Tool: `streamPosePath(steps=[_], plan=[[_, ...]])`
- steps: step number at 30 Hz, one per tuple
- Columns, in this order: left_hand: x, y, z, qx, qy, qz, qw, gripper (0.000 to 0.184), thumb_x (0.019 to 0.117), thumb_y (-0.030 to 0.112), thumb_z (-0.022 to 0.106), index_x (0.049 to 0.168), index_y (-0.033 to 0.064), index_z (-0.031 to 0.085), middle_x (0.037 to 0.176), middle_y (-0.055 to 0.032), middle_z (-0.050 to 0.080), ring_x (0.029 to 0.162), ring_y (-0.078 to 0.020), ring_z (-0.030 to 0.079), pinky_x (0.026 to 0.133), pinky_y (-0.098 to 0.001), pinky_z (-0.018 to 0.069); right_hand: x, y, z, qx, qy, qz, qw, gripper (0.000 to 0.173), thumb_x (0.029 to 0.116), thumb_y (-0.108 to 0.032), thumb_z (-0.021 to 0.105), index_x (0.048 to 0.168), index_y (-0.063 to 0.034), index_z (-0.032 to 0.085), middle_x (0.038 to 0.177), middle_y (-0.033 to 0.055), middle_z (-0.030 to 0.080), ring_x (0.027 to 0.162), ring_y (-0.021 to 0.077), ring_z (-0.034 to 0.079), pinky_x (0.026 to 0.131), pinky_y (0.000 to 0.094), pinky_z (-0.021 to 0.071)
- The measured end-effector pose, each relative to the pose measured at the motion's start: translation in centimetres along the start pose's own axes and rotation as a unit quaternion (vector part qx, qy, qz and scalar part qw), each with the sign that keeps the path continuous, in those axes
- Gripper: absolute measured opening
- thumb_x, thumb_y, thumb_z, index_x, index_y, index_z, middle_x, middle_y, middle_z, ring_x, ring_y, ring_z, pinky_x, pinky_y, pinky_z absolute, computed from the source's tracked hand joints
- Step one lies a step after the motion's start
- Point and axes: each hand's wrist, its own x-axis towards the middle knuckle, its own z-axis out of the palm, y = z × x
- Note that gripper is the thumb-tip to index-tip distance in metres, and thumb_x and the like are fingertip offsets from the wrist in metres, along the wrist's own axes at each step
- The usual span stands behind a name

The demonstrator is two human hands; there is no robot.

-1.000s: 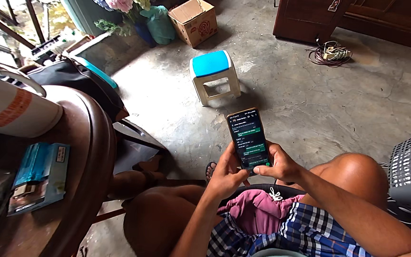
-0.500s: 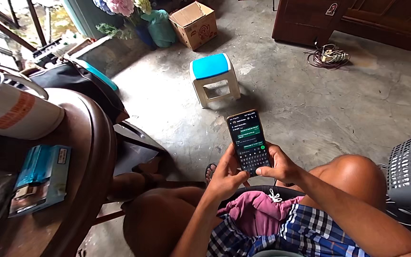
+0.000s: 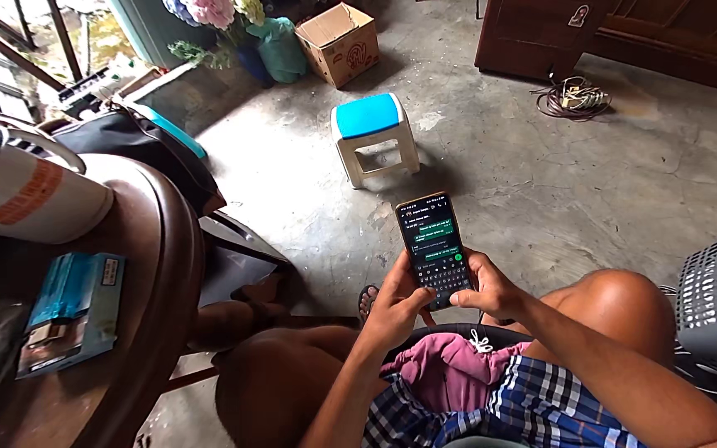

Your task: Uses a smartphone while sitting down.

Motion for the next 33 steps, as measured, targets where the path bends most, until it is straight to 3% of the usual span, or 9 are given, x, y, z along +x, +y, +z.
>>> streamPosePath(steps=[33], plan=[[-0.02,-0.05,0.15,-0.010,0.020,0.003,1.000,0.050,0.0914,-0.008,0.045,0.140,0.0013,0.039,0.119,-0.0157,0.068,0.092,-0.0232,0.074,0.050,-0.0306,0.0598,0.08,-0.16,-0.17,0.001,-0.015,0.006,1.000,0.063,0.0756,0.006,0.059,0.137,0.0039,0.047,0.124,0.0065,0.069,0.111,0.0125,0.070,0.098,0.0333,0.0592]])
